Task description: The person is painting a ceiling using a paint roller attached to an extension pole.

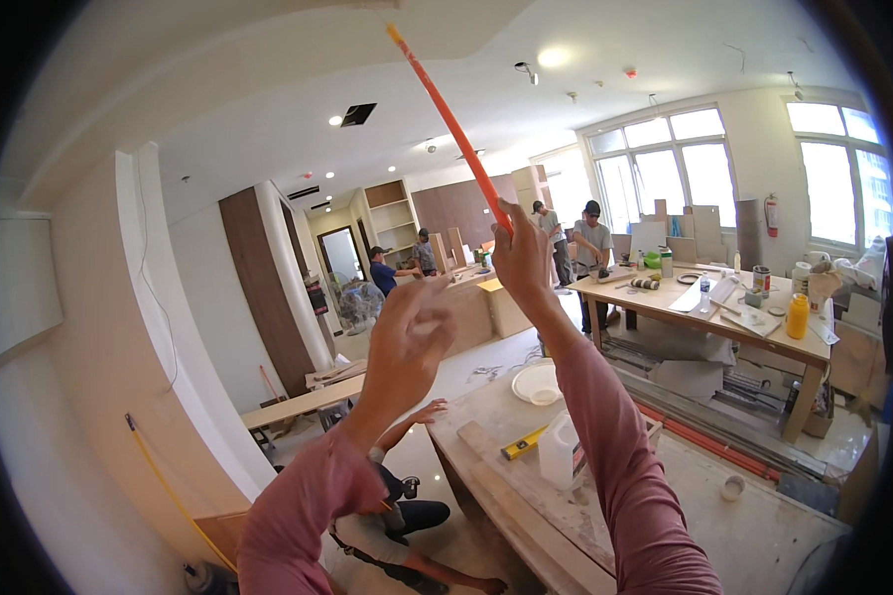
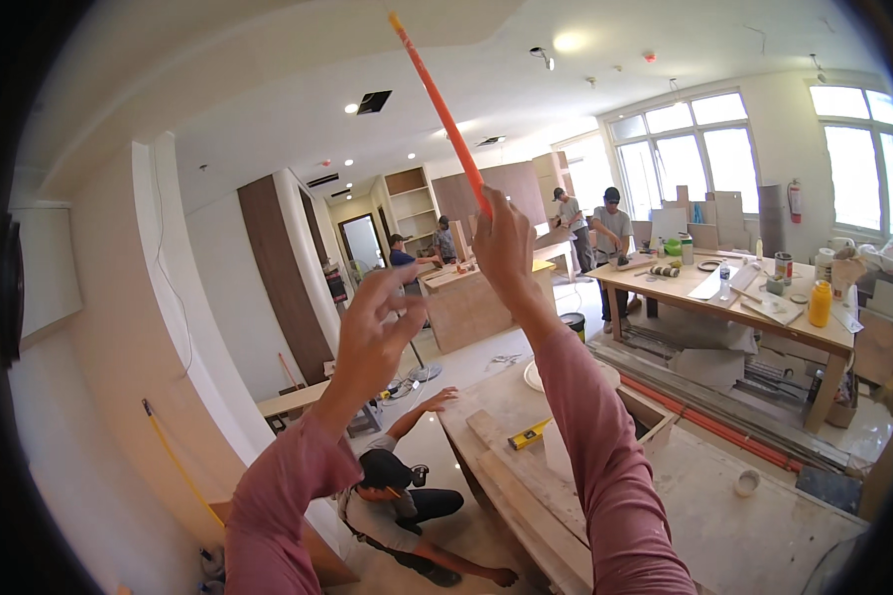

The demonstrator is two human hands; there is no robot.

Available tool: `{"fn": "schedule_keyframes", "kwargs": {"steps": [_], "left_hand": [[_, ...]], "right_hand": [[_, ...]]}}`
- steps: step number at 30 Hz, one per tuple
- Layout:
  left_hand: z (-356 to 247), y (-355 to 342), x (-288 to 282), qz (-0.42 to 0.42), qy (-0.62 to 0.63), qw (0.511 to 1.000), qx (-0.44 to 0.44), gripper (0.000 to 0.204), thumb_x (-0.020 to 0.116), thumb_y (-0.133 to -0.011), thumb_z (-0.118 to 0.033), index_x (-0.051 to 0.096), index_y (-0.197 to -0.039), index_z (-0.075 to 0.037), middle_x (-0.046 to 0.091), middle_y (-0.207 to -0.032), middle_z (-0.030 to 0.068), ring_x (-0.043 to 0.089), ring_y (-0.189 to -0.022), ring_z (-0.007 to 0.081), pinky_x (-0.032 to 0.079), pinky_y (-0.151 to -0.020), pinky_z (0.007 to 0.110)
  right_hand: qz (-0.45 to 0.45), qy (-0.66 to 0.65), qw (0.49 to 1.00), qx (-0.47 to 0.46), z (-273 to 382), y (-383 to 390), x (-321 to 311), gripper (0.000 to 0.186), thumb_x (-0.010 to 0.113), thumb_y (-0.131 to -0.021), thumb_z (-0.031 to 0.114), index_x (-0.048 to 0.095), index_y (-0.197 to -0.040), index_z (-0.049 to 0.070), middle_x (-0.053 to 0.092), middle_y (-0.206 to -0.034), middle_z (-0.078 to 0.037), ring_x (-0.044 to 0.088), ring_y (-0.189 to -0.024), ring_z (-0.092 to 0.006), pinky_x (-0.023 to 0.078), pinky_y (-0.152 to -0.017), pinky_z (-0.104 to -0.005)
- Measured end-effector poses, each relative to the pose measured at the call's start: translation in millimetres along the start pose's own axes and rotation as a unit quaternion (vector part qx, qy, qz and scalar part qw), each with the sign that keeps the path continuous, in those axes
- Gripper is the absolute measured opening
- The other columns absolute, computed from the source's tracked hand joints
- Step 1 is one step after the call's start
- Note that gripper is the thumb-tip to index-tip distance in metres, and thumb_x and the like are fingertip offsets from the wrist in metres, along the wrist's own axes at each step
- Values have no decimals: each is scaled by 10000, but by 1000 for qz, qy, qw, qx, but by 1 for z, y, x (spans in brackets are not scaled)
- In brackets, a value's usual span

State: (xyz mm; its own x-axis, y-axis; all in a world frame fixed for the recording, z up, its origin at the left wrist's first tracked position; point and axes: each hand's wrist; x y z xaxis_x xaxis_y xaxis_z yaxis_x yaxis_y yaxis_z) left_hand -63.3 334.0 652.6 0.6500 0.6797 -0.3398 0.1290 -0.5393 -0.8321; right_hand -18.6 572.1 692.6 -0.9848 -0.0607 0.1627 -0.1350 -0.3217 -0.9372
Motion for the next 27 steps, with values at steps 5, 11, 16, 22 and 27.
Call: {"fn": "schedule_keyframes", "kwargs": {"steps": [5, 11, 16, 22, 27], "left_hand": [[-20, 90, -61, -5, -29, 999, -43, 446, 666, -900, 9, 585, -1338, 16, 508, -1316, 134, 652, -1108, 241, 586, -841, 321], [-28, 205, -135, -70, -65, 993, -72, 351, 690, -893, 6, 626, -1238, 32, 543, -1221, 132, 663, -1034, 253, 586, -809, 328], [-18, 283, -174, -149, -93, 978, -111, 326, 731, -891, -56, 628, -1190, 23, 539, -1194, 132, 658, -961, 235, 580, -763, 329], [-6, 367, -177, -337, -28, 918, -210, 322, 744, -917, -152, 622, -1169, 7, 650, -939, 54, 658, -848, 159, 556, -685, 264], [-2, 400, -157, -340, -29, 899, -276, 346, 711, -950, -138, 609, -1238, 24, 657, -1042, 84, 645, -948, 180, 536, -805, 291]], "right_hand": [[-28, -11, 999, -29, -3, -1, 0, 322, 627, -913, 54, 621, -1235, 54, 709, -945, -260, 700, -858, -431, 534, -748, -485], [39, 23, 996, 74, -10, 11, 11, 343, 638, -930, 121, 621, -1272, 87, 725, -944, -240, 712, -826, -403, 525, -751, -478], [-11, -22, 1000, 12, -4, -1, 30, 333, 648, -922, 142, 647, -1243, 53, 716, -996, -266, 699, -870, -430, 517, -790, -484], [29, 16, 996, 88, -4, 17, 15, 367, 658, -913, 160, 652, -1264, 54, 719, -1022, -234, 702, -859, -388, 520, -790, -457], [22, -3, 999, 46, -19, -8, 12, 381, 655, -910, 198, 657, -1264, 59, 720, -974, -222, 692, -804, -353, 521, -787, -451]]}}
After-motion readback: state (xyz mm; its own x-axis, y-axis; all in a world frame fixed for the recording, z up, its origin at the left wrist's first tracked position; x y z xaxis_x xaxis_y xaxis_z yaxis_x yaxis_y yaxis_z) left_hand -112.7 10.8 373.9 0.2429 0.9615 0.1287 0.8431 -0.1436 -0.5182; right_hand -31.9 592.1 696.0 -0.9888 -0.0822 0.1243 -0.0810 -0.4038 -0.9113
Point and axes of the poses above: each hand's wrist, its own y-axis away from the middle knuckle, its own x-axis out of the palm, z = x × y
